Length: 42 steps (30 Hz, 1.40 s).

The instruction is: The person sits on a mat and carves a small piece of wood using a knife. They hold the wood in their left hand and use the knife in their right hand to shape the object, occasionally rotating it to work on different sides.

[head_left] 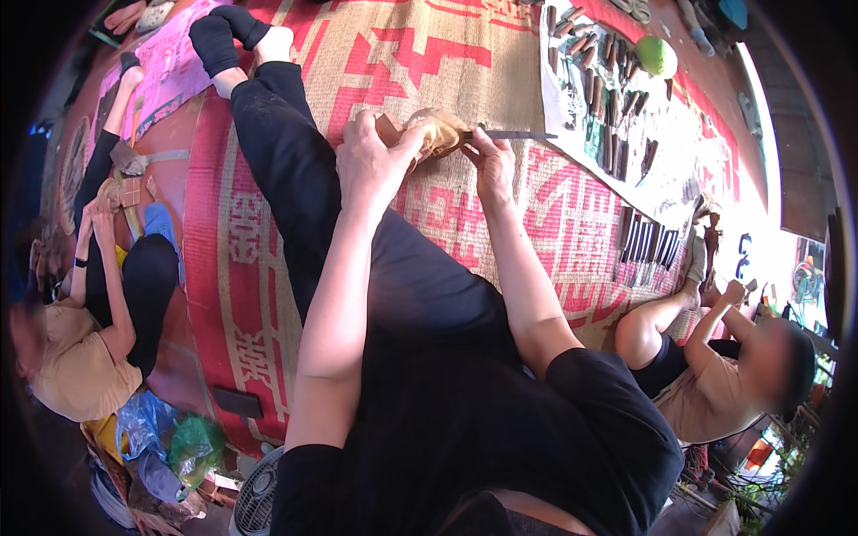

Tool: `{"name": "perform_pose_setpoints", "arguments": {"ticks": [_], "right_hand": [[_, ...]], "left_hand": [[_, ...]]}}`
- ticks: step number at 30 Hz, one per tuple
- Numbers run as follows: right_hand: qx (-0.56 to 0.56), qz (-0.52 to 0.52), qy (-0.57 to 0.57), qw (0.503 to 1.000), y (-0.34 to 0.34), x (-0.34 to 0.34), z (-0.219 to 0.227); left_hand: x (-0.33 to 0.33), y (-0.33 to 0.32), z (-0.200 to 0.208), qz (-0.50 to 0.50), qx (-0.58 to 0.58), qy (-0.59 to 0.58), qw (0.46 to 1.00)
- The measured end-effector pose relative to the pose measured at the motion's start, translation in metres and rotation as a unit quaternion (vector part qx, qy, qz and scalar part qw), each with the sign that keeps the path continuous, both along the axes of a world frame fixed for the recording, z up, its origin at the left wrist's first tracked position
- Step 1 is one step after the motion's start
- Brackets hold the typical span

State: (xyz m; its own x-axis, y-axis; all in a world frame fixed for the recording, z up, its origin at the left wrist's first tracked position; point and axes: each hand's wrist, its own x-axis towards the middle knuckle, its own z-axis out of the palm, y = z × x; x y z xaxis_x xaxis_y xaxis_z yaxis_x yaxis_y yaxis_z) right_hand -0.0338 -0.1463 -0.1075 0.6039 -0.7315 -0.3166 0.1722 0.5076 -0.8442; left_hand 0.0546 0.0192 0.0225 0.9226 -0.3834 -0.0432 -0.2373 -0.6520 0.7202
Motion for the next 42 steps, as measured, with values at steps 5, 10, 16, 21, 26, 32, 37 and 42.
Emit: {"name": "perform_pose_setpoints", "arguments": {"ticks": [5, 10, 16, 21, 26, 32, 37, 42], "right_hand": [[0.063, -0.03, -0.009, 0.998, -0.014, 0.002, -0.014], [0.067, -0.021, -0.007, 0.998, -0.022, -0.005, -0.014], [-0.022, 0.039, 0.005, 0.999, -0.006, 0.003, 0.002], [0.031, -0.005, 0.055, 0.998, -0.029, -0.003, 0.004], [-0.051, 0.041, 0.095, 0.993, -0.022, -0.001, 0.031], [-0.075, 0.041, 0.089, 0.992, -0.019, 0.005, 0.033], [-0.042, 0.027, 0.103, 0.993, -0.036, -0.004, 0.021], [-0.063, 0.105, 0.106, 0.987, -0.018, -0.004, 0.028]], "left_hand": [[-0.003, -0.001, -0.001, 0.006, 0.001, -0.034, 0.999], [-0.003, -0.001, 0.003, -0.004, 0.0, -0.004, 1.0], [-0.003, 0.0, -0.005, -0.012, -0.02, -0.024, 0.999], [-0.004, 0.001, -0.003, -0.017, -0.007, -0.005, 1.0], [-0.006, 0.001, -0.004, -0.013, -0.029, -0.018, 0.999], [-0.011, 0.001, -0.005, -0.038, -0.042, -0.074, 0.996], [-0.016, 0.001, -0.006, -0.047, -0.021, -0.144, 0.988], [-0.016, 0.0, -0.005, -0.044, -0.019, -0.138, 0.989]]}}
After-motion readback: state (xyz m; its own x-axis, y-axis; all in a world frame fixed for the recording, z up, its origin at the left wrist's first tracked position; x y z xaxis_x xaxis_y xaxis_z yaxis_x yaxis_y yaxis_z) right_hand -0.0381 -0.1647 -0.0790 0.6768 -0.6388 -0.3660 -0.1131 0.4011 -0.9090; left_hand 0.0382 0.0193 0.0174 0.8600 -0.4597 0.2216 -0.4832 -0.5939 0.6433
